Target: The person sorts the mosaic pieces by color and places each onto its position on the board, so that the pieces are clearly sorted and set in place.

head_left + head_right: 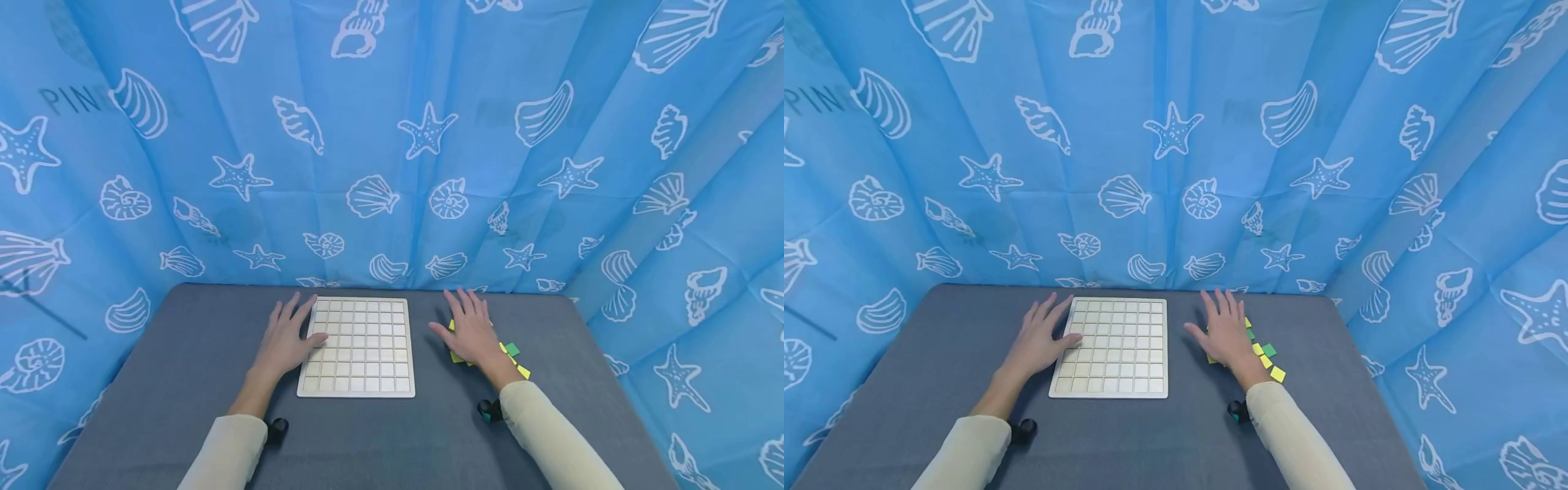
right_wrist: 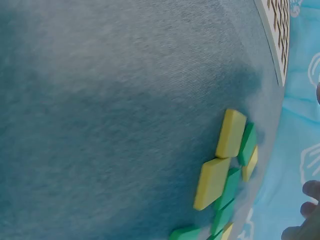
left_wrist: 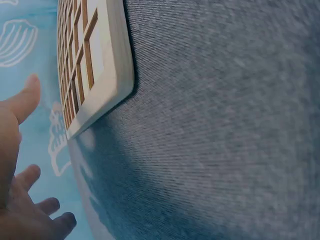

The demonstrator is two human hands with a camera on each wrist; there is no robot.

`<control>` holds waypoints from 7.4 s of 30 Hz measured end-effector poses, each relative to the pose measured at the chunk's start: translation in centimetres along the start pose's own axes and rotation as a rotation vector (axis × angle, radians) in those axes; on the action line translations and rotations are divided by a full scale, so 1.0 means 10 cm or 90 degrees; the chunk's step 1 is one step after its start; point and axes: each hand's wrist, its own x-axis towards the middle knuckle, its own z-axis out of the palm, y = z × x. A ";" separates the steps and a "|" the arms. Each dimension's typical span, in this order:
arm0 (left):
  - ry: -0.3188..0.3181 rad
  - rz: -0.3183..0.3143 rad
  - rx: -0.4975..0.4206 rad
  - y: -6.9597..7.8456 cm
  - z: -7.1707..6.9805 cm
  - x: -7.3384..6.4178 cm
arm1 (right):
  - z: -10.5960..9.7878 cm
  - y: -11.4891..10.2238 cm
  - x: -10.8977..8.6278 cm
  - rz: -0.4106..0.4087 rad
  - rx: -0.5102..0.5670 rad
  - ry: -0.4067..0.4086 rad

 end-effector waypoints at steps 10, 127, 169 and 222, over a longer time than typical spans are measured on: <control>-0.045 -0.024 -0.043 -0.13 -0.01 -0.06 | 0.02 0.15 -0.14 0.018 0.043 -0.015; -0.171 -0.114 0.006 -0.14 -0.14 0.03 | 0.38 -1.21 0.54 0.064 0.479 -0.090; -0.192 -0.099 0.011 -0.18 -0.19 0.08 | 0.77 -2.15 0.92 0.011 0.261 -0.103; -0.183 -0.079 0.018 -0.16 -0.20 0.06 | 0.76 -1.67 0.39 -0.130 -0.082 -0.102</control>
